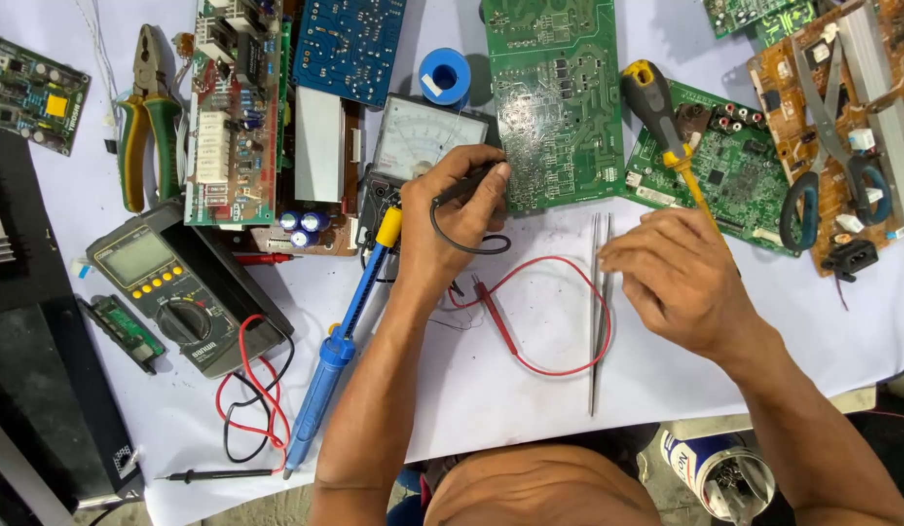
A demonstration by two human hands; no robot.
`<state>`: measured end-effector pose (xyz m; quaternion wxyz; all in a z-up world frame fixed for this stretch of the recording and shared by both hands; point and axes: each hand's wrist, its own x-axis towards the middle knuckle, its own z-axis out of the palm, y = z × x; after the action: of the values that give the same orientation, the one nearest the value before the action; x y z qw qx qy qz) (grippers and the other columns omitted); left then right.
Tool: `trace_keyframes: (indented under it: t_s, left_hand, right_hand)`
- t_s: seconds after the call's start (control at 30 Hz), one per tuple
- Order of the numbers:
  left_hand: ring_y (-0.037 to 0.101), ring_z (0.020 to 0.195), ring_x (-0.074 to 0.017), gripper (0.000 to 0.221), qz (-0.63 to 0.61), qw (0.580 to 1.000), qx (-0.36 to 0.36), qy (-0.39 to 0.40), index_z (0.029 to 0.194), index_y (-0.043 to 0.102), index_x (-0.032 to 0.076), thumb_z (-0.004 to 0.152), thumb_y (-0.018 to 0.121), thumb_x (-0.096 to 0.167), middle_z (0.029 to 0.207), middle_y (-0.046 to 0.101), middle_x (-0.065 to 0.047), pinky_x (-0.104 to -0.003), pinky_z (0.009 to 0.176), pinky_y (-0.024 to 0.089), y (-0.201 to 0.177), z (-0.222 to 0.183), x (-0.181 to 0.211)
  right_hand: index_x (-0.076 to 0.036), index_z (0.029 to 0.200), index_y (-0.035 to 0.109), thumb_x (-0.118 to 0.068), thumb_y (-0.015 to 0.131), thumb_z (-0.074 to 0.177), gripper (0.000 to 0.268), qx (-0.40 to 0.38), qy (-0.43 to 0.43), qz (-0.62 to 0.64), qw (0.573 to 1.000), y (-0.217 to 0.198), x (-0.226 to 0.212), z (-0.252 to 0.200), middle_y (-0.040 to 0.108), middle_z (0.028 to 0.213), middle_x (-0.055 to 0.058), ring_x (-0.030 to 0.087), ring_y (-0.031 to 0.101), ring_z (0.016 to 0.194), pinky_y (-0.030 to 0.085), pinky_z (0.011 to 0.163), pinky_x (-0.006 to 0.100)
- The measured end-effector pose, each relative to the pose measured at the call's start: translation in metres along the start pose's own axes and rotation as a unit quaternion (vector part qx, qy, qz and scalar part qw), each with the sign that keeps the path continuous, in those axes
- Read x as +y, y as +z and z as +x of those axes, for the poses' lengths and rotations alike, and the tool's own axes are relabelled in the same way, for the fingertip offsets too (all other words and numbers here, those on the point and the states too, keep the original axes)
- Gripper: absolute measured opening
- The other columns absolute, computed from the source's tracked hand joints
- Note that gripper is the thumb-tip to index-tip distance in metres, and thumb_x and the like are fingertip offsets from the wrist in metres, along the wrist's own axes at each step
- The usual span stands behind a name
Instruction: Testing and inspecting an electronic circuit board using multimeter probes and tweezers to diagnose issues.
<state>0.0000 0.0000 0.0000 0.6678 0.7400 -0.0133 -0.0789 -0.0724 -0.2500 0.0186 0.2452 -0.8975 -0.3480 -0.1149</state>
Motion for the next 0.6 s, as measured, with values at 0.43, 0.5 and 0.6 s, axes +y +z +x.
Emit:
trace_keyframes:
  t_s: [0.43,0.5,0.6]
  left_hand:
    - [0.064,0.063,-0.0120,0.018,-0.034,0.997,0.000,0.064,0.104,0.069,0.004,0.098,0.064,0.020,0.076,0.066,-0.005,-0.026,0.059,0.068,0.000,-0.002,-0.004]
    - [0.061,0.061,-0.0107,0.016,-0.003,0.995,-0.013,0.095,0.102,0.068,0.006,0.099,0.063,0.021,0.074,0.066,-0.002,-0.024,0.055,0.052,-0.001,-0.001,-0.003]
    - [0.066,0.062,-0.0128,0.020,0.012,0.996,-0.012,0.089,0.105,0.069,0.006,0.099,0.063,0.024,0.077,0.069,-0.004,-0.025,0.057,0.054,-0.001,-0.001,-0.005]
  right_hand:
    - [-0.012,0.111,0.077,0.005,0.068,0.096,0.025,-0.115,-0.124,-0.202,0.965,-0.041,0.000,-0.049,0.075,0.113,0.003,0.023,0.068,0.106,0.049,0.107,0.045]
    - [-0.008,0.137,0.061,0.007,0.054,0.099,0.042,-0.189,-0.106,-0.202,0.955,-0.055,-0.008,-0.049,0.068,0.110,0.012,0.033,0.066,0.100,0.053,0.107,0.050]
    - [-0.012,0.157,0.042,-0.002,0.048,0.095,0.063,-0.291,-0.090,-0.286,0.909,-0.071,-0.016,-0.058,0.060,0.100,0.005,0.026,0.060,0.077,0.052,0.072,0.041]
